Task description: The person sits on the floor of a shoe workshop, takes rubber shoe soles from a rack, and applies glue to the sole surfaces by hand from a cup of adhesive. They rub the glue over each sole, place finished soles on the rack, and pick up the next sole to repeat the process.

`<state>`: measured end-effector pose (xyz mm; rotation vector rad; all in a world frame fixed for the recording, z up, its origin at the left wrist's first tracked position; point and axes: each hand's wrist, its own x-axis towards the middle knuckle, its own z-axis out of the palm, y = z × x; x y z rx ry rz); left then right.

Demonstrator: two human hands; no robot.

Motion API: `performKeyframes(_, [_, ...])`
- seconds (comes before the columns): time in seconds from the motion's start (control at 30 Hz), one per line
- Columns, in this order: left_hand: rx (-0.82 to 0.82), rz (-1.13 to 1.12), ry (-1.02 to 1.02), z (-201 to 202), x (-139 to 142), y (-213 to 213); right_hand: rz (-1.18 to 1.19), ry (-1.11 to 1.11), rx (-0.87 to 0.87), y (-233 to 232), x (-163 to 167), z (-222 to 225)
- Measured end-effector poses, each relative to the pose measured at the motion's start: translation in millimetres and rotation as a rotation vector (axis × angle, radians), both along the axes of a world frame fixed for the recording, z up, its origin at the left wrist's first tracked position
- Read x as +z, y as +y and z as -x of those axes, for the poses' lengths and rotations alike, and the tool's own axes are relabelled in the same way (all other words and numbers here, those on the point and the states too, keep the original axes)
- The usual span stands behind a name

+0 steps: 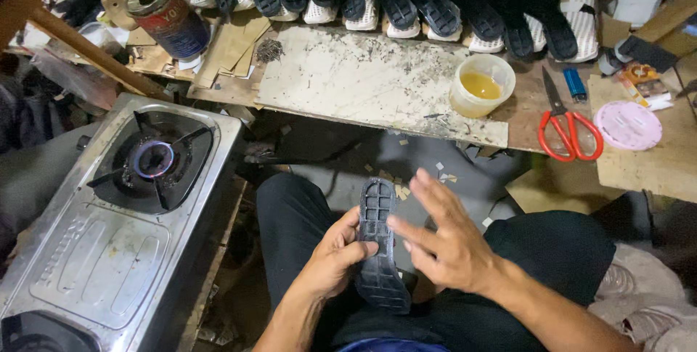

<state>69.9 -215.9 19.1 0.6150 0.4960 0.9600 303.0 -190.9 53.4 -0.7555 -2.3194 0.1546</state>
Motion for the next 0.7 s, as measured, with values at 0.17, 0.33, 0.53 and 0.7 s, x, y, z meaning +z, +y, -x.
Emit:
performKeyframes(0.17, [-0.078,-0.033,0.059,-3.8,-1.1,-3.5,0.006,0.004,-0.156,4.0,-2.1,-9.8])
performKeyframes(0.33, [-0.213,-0.164,0.214,-7.4,0.6,-9.0,-0.036,-0.043,-0.155,14.7,3.5,-29.9])
performKeyframes(0.53, [-0.052,-0.152,0.163,-9.6,-1.9,-2.6,0.016,-0.006,-0.092,2.2,-14.9,-16.8])
performKeyframes(0.7, [0.035,-0.162,0.238,-3.2,-15.9,2.2,0.630,0.302,0.167,-19.5,-30.4,-19.9])
